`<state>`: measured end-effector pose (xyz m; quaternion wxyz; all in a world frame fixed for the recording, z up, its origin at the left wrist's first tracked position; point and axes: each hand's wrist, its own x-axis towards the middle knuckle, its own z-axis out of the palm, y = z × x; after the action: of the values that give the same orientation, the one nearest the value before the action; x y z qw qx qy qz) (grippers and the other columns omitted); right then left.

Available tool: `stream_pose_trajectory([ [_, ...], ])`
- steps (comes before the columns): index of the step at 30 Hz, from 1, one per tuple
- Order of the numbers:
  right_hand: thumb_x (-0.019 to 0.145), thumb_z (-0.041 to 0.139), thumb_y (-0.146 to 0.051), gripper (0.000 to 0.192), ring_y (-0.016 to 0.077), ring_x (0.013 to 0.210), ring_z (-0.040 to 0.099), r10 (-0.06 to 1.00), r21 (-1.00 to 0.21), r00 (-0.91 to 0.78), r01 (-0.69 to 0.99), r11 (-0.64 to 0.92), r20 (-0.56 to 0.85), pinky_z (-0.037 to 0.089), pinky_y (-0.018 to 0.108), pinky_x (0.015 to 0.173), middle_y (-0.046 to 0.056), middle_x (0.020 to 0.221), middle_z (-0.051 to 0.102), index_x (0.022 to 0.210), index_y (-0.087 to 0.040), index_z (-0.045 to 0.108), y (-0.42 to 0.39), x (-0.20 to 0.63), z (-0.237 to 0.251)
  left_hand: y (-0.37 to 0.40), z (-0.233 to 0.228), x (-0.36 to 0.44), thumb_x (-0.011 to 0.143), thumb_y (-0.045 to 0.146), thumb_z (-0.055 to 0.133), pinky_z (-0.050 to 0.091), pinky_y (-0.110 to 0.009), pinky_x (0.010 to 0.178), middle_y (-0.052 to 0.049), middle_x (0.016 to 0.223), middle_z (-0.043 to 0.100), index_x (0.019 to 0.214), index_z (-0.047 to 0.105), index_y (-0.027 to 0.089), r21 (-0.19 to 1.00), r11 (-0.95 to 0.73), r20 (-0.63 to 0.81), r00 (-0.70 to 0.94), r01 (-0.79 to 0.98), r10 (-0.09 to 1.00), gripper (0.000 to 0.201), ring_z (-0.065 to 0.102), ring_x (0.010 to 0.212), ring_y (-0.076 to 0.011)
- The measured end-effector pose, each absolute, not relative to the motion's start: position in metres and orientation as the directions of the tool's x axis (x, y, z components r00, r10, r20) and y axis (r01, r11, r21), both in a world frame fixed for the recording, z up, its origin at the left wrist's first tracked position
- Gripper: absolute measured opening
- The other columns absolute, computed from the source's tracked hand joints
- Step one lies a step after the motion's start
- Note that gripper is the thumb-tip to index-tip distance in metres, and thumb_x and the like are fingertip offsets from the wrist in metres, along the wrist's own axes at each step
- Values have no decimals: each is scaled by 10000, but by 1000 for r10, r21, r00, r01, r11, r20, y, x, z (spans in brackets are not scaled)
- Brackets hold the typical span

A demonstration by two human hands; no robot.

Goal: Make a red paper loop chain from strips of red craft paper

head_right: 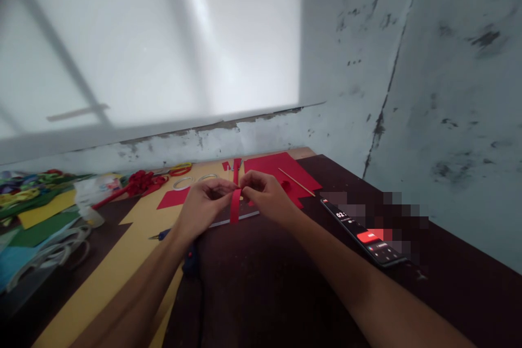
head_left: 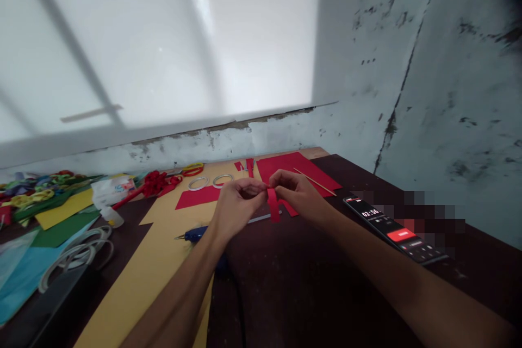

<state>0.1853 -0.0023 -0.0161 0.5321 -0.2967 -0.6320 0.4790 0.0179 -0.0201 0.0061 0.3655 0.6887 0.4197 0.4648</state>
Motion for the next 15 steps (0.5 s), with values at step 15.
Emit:
stream_pose_trajectory([
  [15, 707, 661, -230, 100, 124, 605, 526, 909, -937, -229, -111, 330, 348, 395, 263, 599, -25, 637, 576, 719, -182, 574, -4, 181, -19, -18, 7, 16, 758, 187, 630, 456, -222, 598, -24, 715, 713, 776, 721, 155, 820, -450, 373, 265, 355, 889, 98, 632, 649, -138],
])
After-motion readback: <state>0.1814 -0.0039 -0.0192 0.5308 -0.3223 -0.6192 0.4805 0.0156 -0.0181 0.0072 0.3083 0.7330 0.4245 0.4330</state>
